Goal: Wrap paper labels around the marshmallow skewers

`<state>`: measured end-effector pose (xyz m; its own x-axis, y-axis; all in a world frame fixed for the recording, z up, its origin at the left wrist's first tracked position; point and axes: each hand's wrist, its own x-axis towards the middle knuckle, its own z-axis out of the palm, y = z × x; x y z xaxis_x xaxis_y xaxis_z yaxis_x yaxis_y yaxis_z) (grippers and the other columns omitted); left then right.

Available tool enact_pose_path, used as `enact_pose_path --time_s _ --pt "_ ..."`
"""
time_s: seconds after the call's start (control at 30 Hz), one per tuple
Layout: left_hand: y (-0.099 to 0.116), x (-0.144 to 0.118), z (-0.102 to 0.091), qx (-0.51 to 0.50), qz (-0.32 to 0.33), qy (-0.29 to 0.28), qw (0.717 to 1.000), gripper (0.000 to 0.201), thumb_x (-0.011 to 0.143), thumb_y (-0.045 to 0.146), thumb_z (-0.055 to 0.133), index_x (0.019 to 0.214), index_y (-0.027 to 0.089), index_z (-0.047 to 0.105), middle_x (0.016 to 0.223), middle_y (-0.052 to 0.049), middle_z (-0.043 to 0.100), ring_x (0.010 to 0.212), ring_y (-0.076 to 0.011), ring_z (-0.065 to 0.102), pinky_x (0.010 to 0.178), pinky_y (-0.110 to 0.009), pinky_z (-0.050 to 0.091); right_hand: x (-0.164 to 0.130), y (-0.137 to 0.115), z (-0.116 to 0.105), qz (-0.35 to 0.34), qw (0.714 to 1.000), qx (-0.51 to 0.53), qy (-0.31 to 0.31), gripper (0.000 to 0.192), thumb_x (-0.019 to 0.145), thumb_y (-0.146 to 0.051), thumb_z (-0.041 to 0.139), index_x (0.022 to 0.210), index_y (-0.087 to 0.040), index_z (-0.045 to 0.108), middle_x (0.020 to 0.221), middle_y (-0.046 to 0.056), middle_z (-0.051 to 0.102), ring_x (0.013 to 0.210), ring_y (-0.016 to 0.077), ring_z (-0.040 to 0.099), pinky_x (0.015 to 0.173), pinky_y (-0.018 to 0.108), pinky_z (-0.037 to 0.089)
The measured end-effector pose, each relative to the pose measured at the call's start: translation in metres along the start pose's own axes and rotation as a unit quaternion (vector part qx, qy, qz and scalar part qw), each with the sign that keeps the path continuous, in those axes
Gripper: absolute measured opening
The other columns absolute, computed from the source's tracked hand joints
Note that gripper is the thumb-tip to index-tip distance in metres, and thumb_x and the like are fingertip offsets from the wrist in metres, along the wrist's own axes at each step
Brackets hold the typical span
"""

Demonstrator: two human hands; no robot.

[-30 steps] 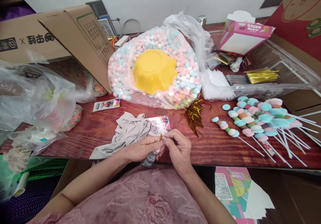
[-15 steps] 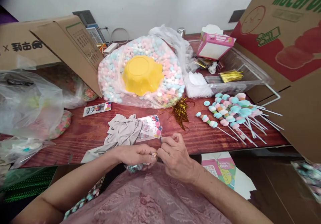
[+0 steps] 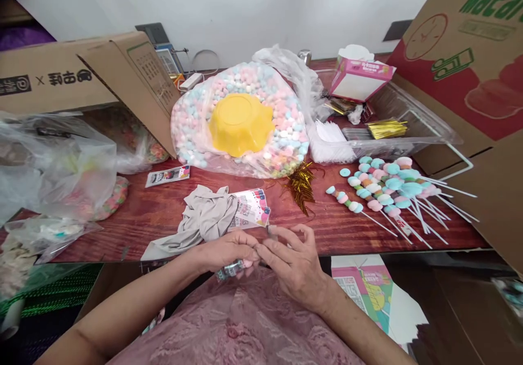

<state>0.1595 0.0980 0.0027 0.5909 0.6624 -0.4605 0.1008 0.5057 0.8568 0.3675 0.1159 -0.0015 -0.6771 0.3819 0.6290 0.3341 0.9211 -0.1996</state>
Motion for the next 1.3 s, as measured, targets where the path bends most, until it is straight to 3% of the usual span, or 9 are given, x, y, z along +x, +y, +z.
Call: enact_pose_path --time_s 0.07,0.17,0.33,0.4,0.5,0.57,0.7,0.97,1.3 --pt "-0.002 -0.004 -0.002 -0.041 -0.024 -0.030 0.998 0.024 0.076 0.037 0.059 0.067 0.015 0.054 0.058 0.000 0.055 0.046 -0.0092 0.047 0.049 -0.023 0.041 0.001 0.001 0.004 -0.002 0.999 0.040 -0.012 0.025 0.093 -0.007 0.043 0.098 -0.018 0.066 0.079 0.002 0.071 0.090 0.0190 0.059 0.087 0.042 0.029" --pt "-0.006 -0.013 -0.001 0.121 0.043 0.036 0.991 0.028 0.087 0.039 0.052 0.073 0.015 0.057 0.067 -0.001 0.059 0.058 -0.0112 0.052 0.059 -0.025 0.044 0.002 0.003 0.016 0.059 0.992 0.075 -0.083 0.028 0.095 -0.010 0.041 0.082 -0.018 0.065 0.070 0.001 0.065 0.082 0.0177 0.058 0.079 0.039 0.028" --pt "-0.016 -0.017 0.002 0.507 0.188 0.205 0.816 0.029 0.094 0.017 0.038 0.079 0.013 0.062 0.081 -0.007 0.062 0.074 -0.0159 0.053 0.072 -0.030 0.041 0.013 0.017 0.029 0.203 0.942 0.161 -0.212 0.035 0.099 -0.023 0.044 0.071 -0.019 0.064 0.074 0.001 0.064 0.075 0.0150 0.054 0.071 0.031 0.031" --pt "-0.020 -0.017 0.002 0.526 0.189 0.234 0.795 0.029 0.094 0.015 0.038 0.079 0.013 0.063 0.078 -0.006 0.061 0.071 -0.0152 0.053 0.068 -0.029 0.039 0.023 0.031 0.027 0.203 0.941 0.164 -0.217 0.032 0.099 -0.029 0.047 0.075 -0.021 0.067 0.080 0.002 0.066 0.081 0.0165 0.055 0.073 0.031 0.033" --pt "-0.023 -0.016 0.002 0.487 0.200 0.266 0.808 0.028 0.096 0.017 0.042 0.076 0.013 0.062 0.074 -0.004 0.060 0.069 -0.0134 0.052 0.067 -0.026 0.038 0.043 0.065 0.023 0.211 0.961 0.101 -0.151 0.026 0.096 -0.033 0.051 0.083 -0.023 0.071 0.086 0.004 0.069 0.089 0.0191 0.055 0.078 0.035 0.034" --pt "-0.023 -0.016 0.004 0.458 0.219 0.269 0.818 0.028 0.095 0.017 0.044 0.074 0.014 0.061 0.071 -0.002 0.059 0.069 -0.0126 0.052 0.068 -0.025 0.038 0.056 0.088 0.026 0.255 0.959 -0.042 -0.118 0.028 0.095 -0.030 0.050 0.082 -0.021 0.073 0.089 0.007 0.070 0.094 0.0226 0.052 0.082 0.039 0.031" --pt "-0.022 -0.013 0.008 0.422 0.250 0.264 0.831 0.026 0.093 0.014 0.046 0.070 0.014 0.059 0.068 -0.001 0.056 0.067 -0.0114 0.050 0.068 -0.024 0.037 0.075 0.115 0.048 0.252 0.916 -0.236 -0.203 0.030 0.094 -0.024 0.044 0.086 -0.018 0.073 0.098 0.012 0.068 0.104 0.0293 0.045 0.084 0.047 0.024" --pt "-0.016 -0.015 0.008 0.320 0.259 0.255 0.875 0.026 0.091 0.015 0.049 0.068 0.014 0.061 0.064 0.002 0.052 0.063 -0.0093 0.047 0.064 -0.023 0.035 0.086 0.121 0.072 0.223 0.902 -0.255 -0.266 0.025 0.082 -0.009 0.045 0.091 -0.014 0.068 0.103 0.015 0.064 0.106 0.0300 0.042 0.081 0.044 0.023" --pt "-0.012 -0.035 0.022 0.222 0.241 0.271 0.905 0.026 0.089 0.017 0.050 0.064 0.014 0.059 0.063 0.001 0.053 0.063 -0.0095 0.047 0.062 -0.023 0.035 0.071 0.112 0.041 0.165 0.912 -0.221 -0.304 0.028 0.087 -0.013 0.043 0.091 -0.020 0.069 0.097 0.009 0.070 0.097 0.0239 0.048 0.078 0.040 0.024"
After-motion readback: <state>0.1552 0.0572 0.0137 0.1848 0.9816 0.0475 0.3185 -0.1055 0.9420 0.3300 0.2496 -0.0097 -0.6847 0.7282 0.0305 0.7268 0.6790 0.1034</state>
